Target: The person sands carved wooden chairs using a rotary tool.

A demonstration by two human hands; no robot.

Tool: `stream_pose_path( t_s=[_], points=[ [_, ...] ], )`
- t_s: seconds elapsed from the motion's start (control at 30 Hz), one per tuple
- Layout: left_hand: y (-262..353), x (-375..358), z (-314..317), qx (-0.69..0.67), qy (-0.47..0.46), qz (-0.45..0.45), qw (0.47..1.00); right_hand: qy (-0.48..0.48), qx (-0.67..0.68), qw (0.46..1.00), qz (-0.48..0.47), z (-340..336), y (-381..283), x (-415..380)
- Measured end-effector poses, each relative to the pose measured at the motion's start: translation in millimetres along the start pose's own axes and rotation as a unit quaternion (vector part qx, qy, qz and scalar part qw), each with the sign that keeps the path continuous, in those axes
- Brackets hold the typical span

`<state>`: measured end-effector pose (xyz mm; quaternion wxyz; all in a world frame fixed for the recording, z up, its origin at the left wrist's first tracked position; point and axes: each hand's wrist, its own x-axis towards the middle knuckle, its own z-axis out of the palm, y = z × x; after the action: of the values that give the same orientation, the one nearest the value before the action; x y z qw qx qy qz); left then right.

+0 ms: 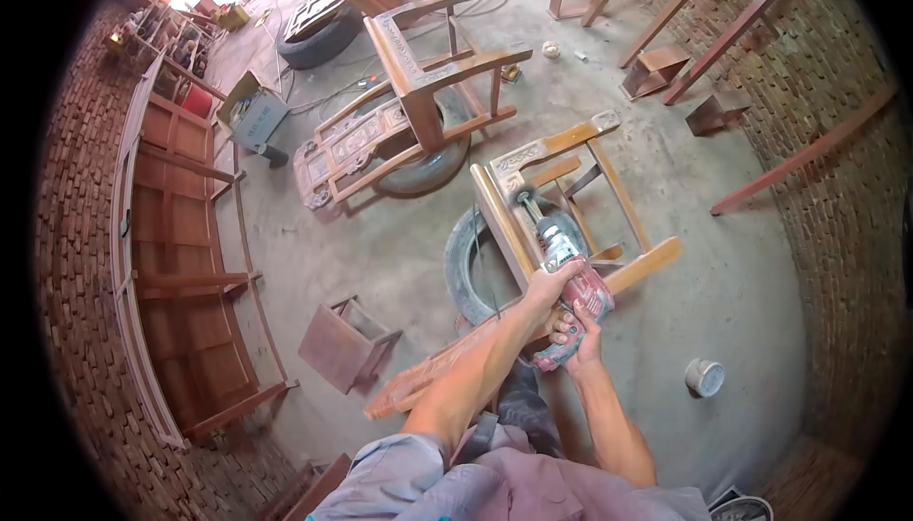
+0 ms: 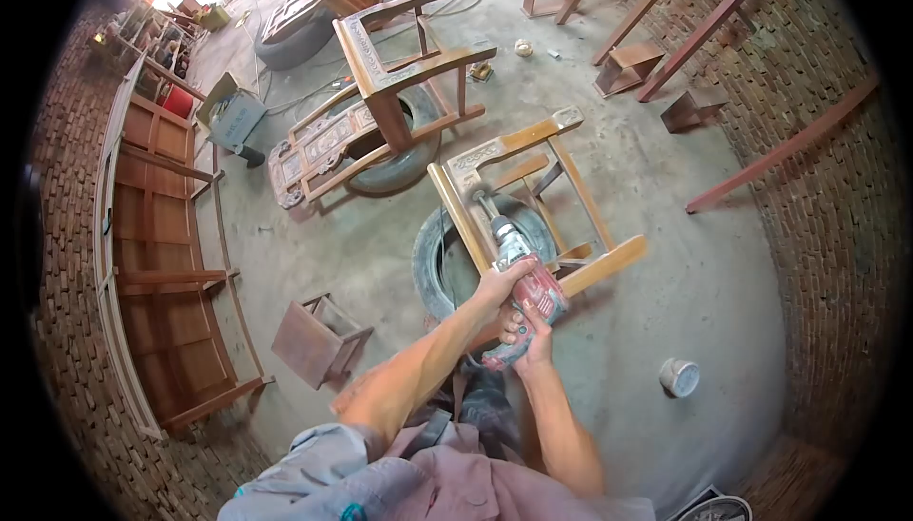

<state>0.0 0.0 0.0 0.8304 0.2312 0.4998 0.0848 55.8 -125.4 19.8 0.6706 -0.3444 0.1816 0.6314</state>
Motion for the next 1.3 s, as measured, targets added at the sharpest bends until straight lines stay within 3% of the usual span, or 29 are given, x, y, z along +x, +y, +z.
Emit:
stream_pose_path(
  t_s=[0.07,0.17,0.2,0.3,0.33,0.43,0.47,0.6,0.83,1.0,1.13,1.3],
  points=[
    [-2,-11,5,-0.018,-0.012,-0.05,0.999,0.025,-0.008,1.0,-0.002,2,-1,-12],
    [-44,-12,-1,-0.068,-0.016,0.019,0.997,0.058,0.005,0.998,0.025,-12,14,-36],
    [-36,11,5,-0.065,-0.03,0.051,0.996,0.05,-0.007,0.999,0.0,-9,3,-19],
    [7,4,10,-0.02,0.009,-0.014,1.0,0.002,-0.005,1.0,-0.017,8,-7,5],
    [14,-1,7,-0.026,0.003,0.0,1.0,-0.004,-0.004,1.0,-0.008,8,-6,11],
    [6,19,2,-0.036,0.006,0.056,0.998,-0.011,-0.017,1.0,-0.002,12,-9,14],
    [11,12,2,-0.015,0.022,0.009,1.0,-0.014,-0.013,1.0,0.002,13,-11,16],
    [-5,9,3,-0.001,0.032,-0.013,0.999,0.002,-0.008,1.0,0.013,1,-8,2],
    [-31,-10,14,-0.06,-0.016,0.05,0.997,0.038,-0.008,0.999,0.011,-17,-2,-27],
    [-12,-14,12,-0.012,0.004,-0.033,0.999,0.052,0.008,0.999,0.013,-16,0,-23],
    [-49,-12,15,-0.006,0.009,0.033,0.999,0.051,0.018,0.998,0.011,-28,6,-41],
    [-44,-16,19,0.007,0.008,0.029,1.0,0.039,0.036,0.999,0.008,-38,6,-35]
  ],
)
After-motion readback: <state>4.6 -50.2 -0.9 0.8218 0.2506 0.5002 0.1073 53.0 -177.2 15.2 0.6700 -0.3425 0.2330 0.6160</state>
